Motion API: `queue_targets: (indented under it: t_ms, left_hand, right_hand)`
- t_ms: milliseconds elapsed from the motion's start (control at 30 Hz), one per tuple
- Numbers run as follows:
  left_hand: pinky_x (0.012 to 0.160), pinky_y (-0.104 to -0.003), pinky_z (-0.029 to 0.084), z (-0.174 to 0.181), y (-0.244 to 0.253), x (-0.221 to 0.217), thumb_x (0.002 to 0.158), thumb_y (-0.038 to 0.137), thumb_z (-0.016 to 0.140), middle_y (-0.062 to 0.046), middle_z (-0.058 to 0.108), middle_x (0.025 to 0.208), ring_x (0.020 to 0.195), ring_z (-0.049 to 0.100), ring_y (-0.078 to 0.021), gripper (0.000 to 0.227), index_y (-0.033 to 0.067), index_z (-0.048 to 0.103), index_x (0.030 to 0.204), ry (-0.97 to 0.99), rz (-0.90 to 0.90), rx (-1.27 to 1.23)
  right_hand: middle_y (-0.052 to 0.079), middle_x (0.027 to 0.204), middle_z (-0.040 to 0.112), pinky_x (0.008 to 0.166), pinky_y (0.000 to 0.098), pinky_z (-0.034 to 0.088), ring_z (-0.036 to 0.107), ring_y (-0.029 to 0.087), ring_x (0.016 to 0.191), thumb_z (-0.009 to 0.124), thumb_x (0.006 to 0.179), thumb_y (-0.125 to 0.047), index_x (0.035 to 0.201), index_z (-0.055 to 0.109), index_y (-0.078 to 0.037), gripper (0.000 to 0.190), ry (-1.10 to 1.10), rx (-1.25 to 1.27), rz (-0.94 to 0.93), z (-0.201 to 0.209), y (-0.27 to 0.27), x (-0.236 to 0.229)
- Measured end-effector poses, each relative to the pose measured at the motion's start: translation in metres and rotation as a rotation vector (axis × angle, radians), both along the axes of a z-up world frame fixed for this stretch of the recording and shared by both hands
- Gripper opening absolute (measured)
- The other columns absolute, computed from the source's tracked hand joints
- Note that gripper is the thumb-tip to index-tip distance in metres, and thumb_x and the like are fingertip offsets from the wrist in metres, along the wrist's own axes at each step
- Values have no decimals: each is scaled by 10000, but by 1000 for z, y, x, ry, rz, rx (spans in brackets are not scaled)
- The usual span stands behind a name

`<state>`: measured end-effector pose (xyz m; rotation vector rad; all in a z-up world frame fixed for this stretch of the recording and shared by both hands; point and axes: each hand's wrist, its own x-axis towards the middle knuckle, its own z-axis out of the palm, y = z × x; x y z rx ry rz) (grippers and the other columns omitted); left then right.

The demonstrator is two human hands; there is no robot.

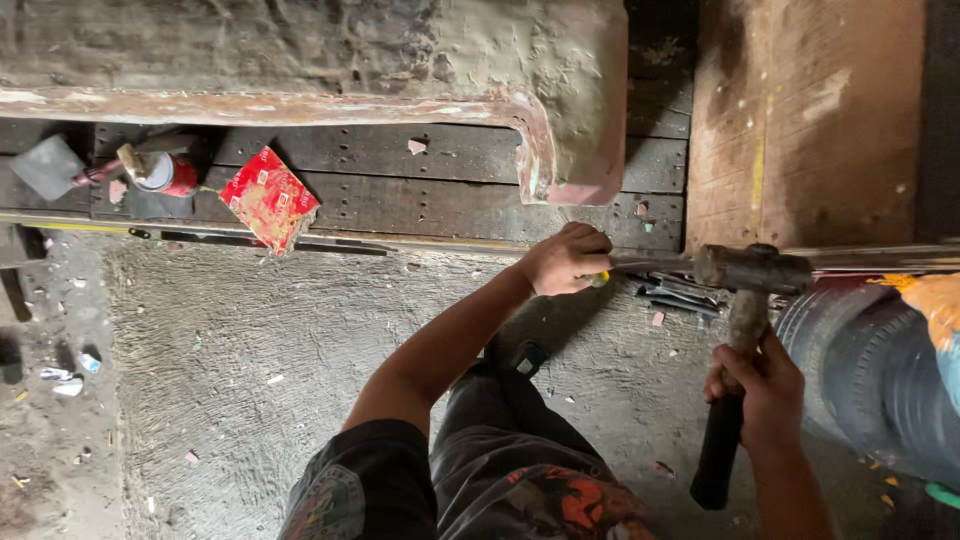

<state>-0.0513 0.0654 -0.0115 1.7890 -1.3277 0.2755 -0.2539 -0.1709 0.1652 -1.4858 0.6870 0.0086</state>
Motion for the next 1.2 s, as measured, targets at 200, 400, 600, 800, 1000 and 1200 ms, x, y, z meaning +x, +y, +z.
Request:
queue_targets:
  t_ms: [200,400,600,800,1000,1200]
  left_hand:
    - [1007,-404,533,-5,-9,7,761,107,859,-22,674,974,993,658,-199,249,152,665,911,-29,-52,-78]
    - [996,-401,538,2,-13,12,753,115,834,-24,692,952,969,673,-199,210,130,686,901,-7,-86,-122]
    - [936,-382,559,-8,-23,16,832,47,783,-33,690,865,874,675,-192,150,126,656,833,90,-72,-145]
    - [947,-419,569,-8,-37,14,812,52,756,-82,691,880,884,696,-230,128,74,636,851,125,75,-226]
    - [978,-420,565,-11,-31,6,799,130,798,-87,723,920,919,713,-238,159,81,672,884,65,115,-190]
    - [1020,-399,577,-12,-29,16,874,107,769,-56,730,948,948,718,-207,95,108,675,889,-1,121,-179]
  right_hand:
    - [93,852,586,528,392,491,551,181,596,604,965,16,1259,565,-11,297,-33,21,-27,3,10,0]
    - [68,755,548,504,396,480,530,184,548,630,928,25,1274,588,-26,352,-60,-31,-40,1,19,2]
    - [25,732,553,499,329,485,543,143,546,622,966,-32,1452,524,-25,496,-49,-149,79,2,30,13]
    - [29,794,631,568,256,495,565,92,620,653,967,-51,1576,457,-1,642,-148,-577,295,24,36,21]
    - [37,838,653,593,263,512,588,90,650,661,977,-41,1576,459,28,635,-204,-658,395,36,17,29]
    - [42,876,641,563,264,498,571,99,632,643,981,-26,1592,437,32,647,-224,-527,381,20,2,36]
